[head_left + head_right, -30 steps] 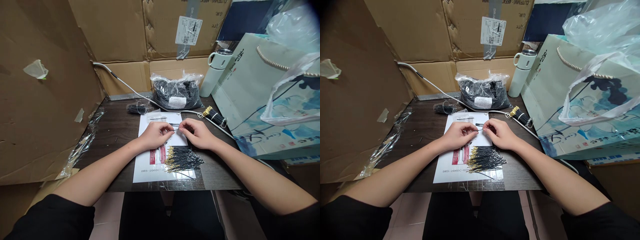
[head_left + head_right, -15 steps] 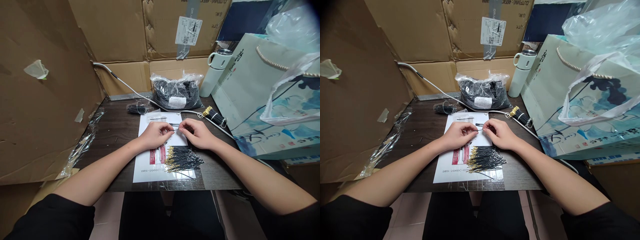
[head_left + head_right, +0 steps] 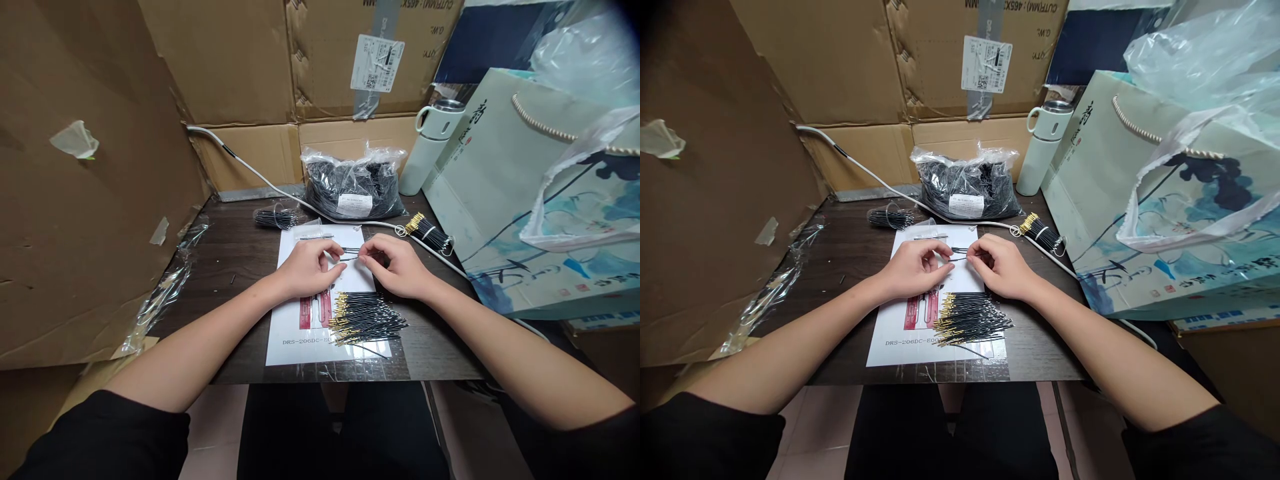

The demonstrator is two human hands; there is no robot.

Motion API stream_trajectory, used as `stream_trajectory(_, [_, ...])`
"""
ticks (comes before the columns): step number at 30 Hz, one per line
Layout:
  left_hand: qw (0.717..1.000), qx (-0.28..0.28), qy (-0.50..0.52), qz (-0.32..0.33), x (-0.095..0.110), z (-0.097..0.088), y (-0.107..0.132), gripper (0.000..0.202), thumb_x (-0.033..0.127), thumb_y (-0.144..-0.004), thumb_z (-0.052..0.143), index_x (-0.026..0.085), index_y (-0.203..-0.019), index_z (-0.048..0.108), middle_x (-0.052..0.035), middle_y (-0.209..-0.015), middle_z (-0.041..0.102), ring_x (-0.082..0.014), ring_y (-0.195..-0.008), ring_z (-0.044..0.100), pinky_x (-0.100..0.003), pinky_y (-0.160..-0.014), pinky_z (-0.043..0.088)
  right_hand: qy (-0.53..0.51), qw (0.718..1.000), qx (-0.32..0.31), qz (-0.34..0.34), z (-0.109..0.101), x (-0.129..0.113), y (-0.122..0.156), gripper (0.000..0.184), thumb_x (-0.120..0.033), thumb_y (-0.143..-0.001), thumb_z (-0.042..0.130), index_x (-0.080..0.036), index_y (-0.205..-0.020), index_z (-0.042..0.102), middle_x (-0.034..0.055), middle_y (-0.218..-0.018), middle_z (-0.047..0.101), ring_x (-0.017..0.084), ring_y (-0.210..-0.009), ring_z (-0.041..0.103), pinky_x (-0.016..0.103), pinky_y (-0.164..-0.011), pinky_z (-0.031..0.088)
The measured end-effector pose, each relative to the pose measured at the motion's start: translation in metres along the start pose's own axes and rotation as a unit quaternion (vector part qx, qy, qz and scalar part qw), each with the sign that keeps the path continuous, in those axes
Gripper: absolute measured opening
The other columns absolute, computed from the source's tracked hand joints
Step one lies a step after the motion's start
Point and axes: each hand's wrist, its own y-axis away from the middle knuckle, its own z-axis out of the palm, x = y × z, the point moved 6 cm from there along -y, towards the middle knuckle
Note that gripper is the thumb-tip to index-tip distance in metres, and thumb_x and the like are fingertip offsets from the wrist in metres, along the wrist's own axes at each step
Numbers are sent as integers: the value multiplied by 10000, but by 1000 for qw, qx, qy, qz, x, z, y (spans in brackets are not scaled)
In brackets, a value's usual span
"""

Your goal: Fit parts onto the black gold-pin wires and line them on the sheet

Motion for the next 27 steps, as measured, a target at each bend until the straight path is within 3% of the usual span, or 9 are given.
stream_trajectory(2, [999,9,-27,20,5,-9,-1,203,252,-859,770,153,-1035,745,-40,-921,754,-105,-614,594,-272,-641,481,30,999,24,-16,-2,1,0,93,-267,-1052,641,-221,-1007,709,72,-966,686,230,-877,627,398,-793,500])
stream_trajectory(4, [998,-14,-49,26,7,-17,-3,131,192,-815,740,160,-942,741,-17,-831,727,-110,-612,581,-271,-638,470,56,997,39,-24,-3,5,0,89,-261,-1043,652,-223,-1014,727,89,-992,677,261,-956,636,442,-871,511])
stream_trajectory(8, [981,-178,-73,-33,1,-22,-3,98,99,-701,690,175,-758,717,0,-685,686,-134,-600,593,-261,-570,434,90,995,26,-21,3,17,0,87,-276,-1030,679,-234,-1012,754,92,-996,678,279,-968,637,468,-894,512])
stream_trajectory(11, [966,-241,-66,-64,-3,-26,0,128,90,-678,680,177,-756,733,-7,-676,696,-141,-586,593,-261,-551,431,109,994,17,-25,7,22,0,92,-295,-1036,690,-241,-1013,761,87,-978,686,280,-960,635,463,-887,508])
stream_trajectory(19, [962,-259,-63,-67,-2,-30,1,171,88,-656,672,175,-776,757,-12,-681,694,-140,-585,577,-256,-555,419,121,992,22,-20,14,27,-7,76,-260,-1011,714,-211,-953,720,73,-929,692,256,-902,636,415,-839,488])
stream_trajectory(24, [938,-305,-114,-115,-8,-41,4,67,190,-718,710,172,-778,731,-14,-695,703,-148,-612,594,-256,-561,420,118,993,20,-24,7,15,-7,94,-248,-1016,690,-183,-949,698,75,-922,676,236,-881,627,390,-821,481])
stream_trajectory(27, [923,-331,-134,-141,-8,-43,7,123,279,-743,765,167,-771,723,-25,-703,717,-151,-605,599,-262,-552,404,44,997,-55,-41,6,-5,-3,107,-257,-997,721,-185,-923,697,43,-884,665,187,-805,603,337,-753,466])
